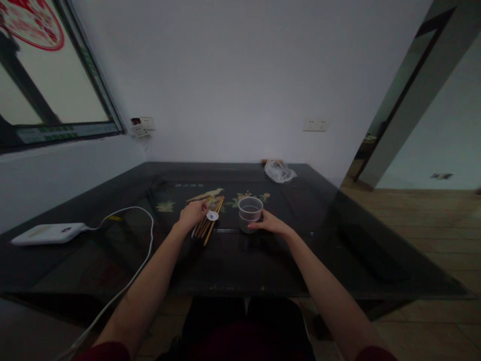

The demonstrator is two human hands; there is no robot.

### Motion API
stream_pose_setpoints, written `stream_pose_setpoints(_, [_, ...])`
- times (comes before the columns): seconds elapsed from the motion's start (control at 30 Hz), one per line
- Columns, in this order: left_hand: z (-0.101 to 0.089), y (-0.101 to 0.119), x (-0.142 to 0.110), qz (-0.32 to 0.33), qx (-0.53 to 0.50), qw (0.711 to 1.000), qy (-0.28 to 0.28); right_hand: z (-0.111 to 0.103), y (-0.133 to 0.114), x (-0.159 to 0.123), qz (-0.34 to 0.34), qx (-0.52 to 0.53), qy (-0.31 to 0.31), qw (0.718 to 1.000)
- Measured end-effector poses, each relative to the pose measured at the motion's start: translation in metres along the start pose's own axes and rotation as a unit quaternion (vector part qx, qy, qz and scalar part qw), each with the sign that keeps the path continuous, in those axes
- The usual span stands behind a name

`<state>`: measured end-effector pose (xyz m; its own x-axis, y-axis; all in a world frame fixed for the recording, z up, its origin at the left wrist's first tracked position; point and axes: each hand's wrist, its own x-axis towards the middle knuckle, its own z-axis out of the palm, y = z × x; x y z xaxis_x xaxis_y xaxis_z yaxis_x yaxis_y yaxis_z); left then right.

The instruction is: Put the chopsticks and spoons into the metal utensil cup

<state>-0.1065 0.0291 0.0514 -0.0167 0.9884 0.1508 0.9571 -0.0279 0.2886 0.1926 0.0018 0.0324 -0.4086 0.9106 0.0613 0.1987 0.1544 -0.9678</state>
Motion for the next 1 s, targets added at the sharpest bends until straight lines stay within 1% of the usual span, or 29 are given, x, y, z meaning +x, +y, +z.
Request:
stream_pose_setpoints(0.13, [-0.002,0.000,-0.001,0.005,-0.002,1.000,0.014,0.000,0.004,0.002,0.001,-0.002,0.003,1.000])
stream_pose_setpoints(0.27, [-0.008,0.002,-0.003,0.019,-0.018,0.997,0.066,0.000,0.003,0.001,-0.003,0.004,-0.002,1.000])
stream_pose_setpoints(0.33, [-0.009,0.006,-0.003,0.050,-0.033,0.994,0.089,0.000,0.002,0.001,-0.007,0.008,-0.005,1.000])
stream_pose_setpoints(0.4, [-0.006,0.014,-0.004,0.098,-0.069,0.988,0.097,0.000,0.001,0.000,-0.008,0.006,-0.006,1.000])
stream_pose_setpoints(0.47, [0.001,0.026,-0.007,0.155,-0.134,0.976,0.078,0.000,0.001,-0.001,-0.009,-0.001,-0.003,1.000])
stream_pose_setpoints(0.53, [0.010,0.040,-0.013,0.205,-0.206,0.956,0.036,0.001,0.001,-0.001,-0.014,-0.008,0.002,1.000])
stream_pose_setpoints(0.63, [0.025,0.059,-0.024,0.253,-0.272,0.928,-0.031,0.000,0.000,0.000,-0.024,-0.011,-0.001,1.000])
stream_pose_setpoints(0.7, [0.033,0.066,-0.030,0.268,-0.297,0.915,-0.058,-0.001,0.000,0.000,-0.027,-0.013,-0.008,1.000])
stream_pose_setpoints(0.77, [0.039,0.069,-0.033,0.272,-0.311,0.909,-0.061,-0.002,-0.002,-0.001,-0.030,-0.016,-0.015,0.999])
stream_pose_setpoints(0.87, [0.045,0.067,-0.032,0.270,-0.319,0.906,-0.062,-0.003,-0.004,-0.002,-0.038,-0.021,-0.024,0.999])
stream_pose_setpoints(1.0, [0.051,0.064,-0.029,0.280,-0.342,0.892,-0.093,-0.001,-0.006,-0.003,-0.048,-0.024,-0.027,0.998])
